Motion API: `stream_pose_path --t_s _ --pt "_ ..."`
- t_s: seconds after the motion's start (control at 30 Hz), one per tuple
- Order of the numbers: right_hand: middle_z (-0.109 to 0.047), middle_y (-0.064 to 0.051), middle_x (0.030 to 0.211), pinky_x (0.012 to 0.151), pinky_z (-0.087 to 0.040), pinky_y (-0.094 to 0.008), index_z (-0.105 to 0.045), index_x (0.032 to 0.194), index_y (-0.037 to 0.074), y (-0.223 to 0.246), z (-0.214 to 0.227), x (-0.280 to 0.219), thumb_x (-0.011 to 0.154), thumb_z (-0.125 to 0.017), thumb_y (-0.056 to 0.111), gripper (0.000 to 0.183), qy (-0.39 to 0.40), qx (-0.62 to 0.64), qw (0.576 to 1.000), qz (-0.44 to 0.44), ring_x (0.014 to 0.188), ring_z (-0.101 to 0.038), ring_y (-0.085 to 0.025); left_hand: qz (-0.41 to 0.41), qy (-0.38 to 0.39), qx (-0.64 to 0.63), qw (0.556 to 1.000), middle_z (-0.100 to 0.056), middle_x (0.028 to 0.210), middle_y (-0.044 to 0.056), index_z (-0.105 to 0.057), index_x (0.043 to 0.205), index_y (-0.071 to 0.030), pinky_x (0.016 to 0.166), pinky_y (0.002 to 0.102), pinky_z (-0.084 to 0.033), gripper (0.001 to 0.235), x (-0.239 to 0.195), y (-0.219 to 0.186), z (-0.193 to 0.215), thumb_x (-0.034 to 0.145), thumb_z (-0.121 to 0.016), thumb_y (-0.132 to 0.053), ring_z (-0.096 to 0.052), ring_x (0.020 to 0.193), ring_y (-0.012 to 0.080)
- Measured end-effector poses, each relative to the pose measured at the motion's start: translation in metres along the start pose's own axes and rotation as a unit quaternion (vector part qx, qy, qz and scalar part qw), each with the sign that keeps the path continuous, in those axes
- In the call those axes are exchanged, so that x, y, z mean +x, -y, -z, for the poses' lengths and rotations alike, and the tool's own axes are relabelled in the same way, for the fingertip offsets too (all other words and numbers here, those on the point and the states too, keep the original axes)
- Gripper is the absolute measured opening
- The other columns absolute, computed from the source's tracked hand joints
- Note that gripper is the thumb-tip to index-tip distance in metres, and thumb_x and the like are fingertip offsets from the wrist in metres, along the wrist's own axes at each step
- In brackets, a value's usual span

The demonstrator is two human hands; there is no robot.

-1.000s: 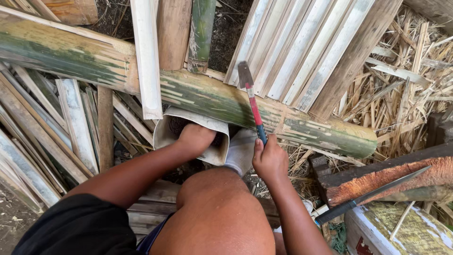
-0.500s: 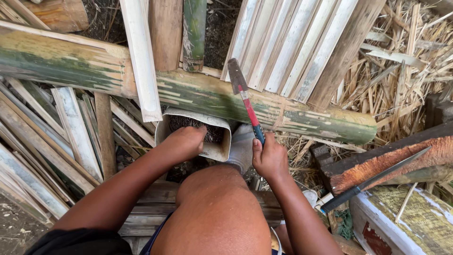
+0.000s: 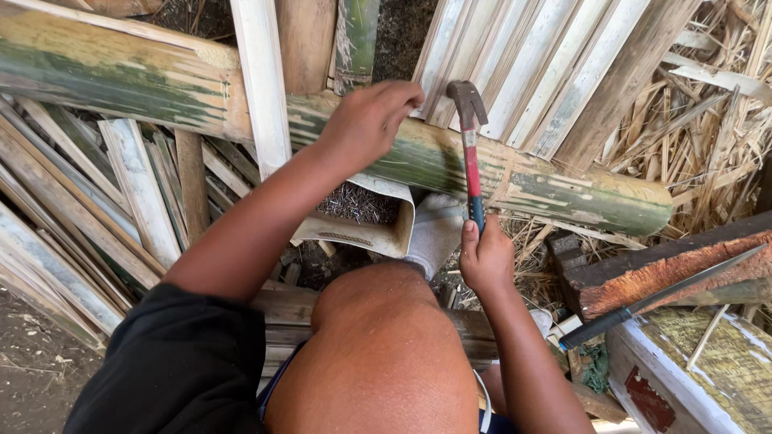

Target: The person splits bamboo strips with a machete and hammers them into a bamboo frame. The person repeatedly cuts strips and nails them in place to build up a panel.

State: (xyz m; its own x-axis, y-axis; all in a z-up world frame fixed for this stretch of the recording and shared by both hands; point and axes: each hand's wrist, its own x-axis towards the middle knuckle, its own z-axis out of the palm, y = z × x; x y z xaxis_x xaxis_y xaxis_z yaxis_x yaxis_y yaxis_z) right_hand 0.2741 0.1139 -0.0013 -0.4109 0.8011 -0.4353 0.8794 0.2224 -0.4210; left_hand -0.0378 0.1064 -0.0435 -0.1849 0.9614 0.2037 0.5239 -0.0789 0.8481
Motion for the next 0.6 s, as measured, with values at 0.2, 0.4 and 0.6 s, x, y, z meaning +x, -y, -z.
stream_pose_path --t_s 0.2,0.4,0.6 --pt "-0.060 -0.026 0.066 0.060 -0.047 -0.058 -0.051 0.098 -0.001 0.002 -0.007 -0.001 0.107 -0.047 0.038 0.040 -0.009 0.012 1.000 0.008 0.064 -0.062 -0.051 -0.022 -0.024 0.005 0.999 -0.074 0.102 0.012 -0.067 0.121 -0.003 0.081 0.036 -0.062 0.023 0.016 0.015 -0.003 0.099 -0.063 0.002 -0.075 0.097 0.0264" --pt "-0.062 -0.027 0.069 0.063 -0.047 -0.059 -0.052 0.099 0.000 0.000 -0.007 0.000 0.107 -0.048 0.038 0.039 -0.005 0.010 1.000 0.002 0.067 -0.062 -0.053 0.079 -0.051 -0.066 0.993 -0.072 0.103 0.012 -0.072 0.112 -0.004 0.077 0.037 -0.059 0.014 0.010 0.005 -0.001 0.099 -0.068 -0.002 -0.072 0.089 0.0243" --pt "-0.062 -0.028 0.069 0.063 -0.047 -0.059 -0.053 0.101 0.000 0.001 -0.011 0.001 0.106 -0.048 0.037 0.038 -0.004 0.026 1.000 -0.003 0.068 -0.062 -0.053 0.093 -0.007 -0.097 0.991 -0.074 0.110 0.008 -0.074 0.114 -0.007 0.081 0.033 -0.060 0.017 0.012 0.013 -0.013 0.098 -0.071 -0.003 -0.073 0.094 0.0174"
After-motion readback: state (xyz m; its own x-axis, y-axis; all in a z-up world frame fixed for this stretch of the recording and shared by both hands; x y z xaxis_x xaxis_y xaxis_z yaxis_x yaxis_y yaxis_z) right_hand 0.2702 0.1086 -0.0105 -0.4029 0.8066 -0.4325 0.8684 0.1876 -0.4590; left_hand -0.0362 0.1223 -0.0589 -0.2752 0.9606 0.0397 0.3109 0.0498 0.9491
